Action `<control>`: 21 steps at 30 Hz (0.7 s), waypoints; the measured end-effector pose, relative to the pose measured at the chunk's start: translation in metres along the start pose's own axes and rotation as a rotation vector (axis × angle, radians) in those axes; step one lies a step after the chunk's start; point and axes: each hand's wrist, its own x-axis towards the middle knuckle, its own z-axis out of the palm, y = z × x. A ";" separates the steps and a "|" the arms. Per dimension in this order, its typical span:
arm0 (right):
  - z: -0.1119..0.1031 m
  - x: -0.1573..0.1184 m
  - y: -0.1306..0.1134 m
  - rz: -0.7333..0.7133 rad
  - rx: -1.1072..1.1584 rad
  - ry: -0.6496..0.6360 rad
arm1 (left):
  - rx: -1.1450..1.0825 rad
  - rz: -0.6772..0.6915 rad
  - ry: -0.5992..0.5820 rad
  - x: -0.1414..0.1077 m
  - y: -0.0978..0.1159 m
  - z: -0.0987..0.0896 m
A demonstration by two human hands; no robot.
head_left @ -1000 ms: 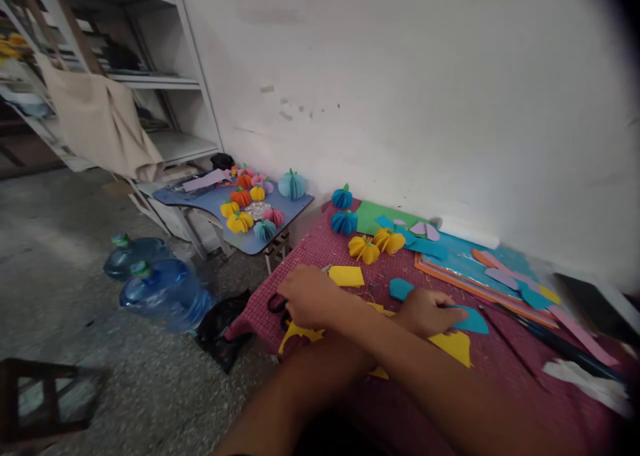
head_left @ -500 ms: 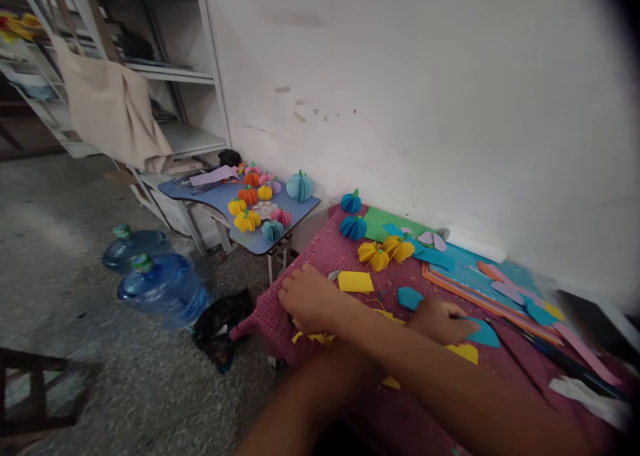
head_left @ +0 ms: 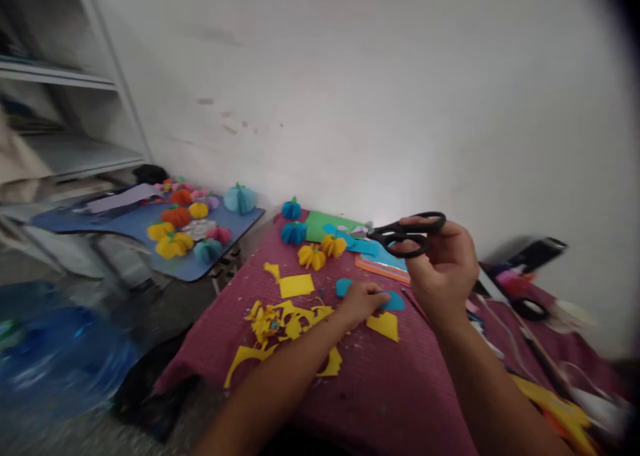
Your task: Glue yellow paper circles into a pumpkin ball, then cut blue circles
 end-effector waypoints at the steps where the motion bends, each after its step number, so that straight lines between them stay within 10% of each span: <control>1: -0.021 -0.003 0.004 0.040 -0.024 0.052 | 0.006 -0.007 -0.025 0.002 -0.001 0.002; 8: -0.104 -0.036 0.052 0.272 -0.048 0.246 | -0.073 -0.016 -0.209 -0.005 0.005 0.008; 21: -0.087 -0.103 0.063 0.736 0.468 -0.087 | -0.730 0.001 -0.052 -0.011 0.039 0.001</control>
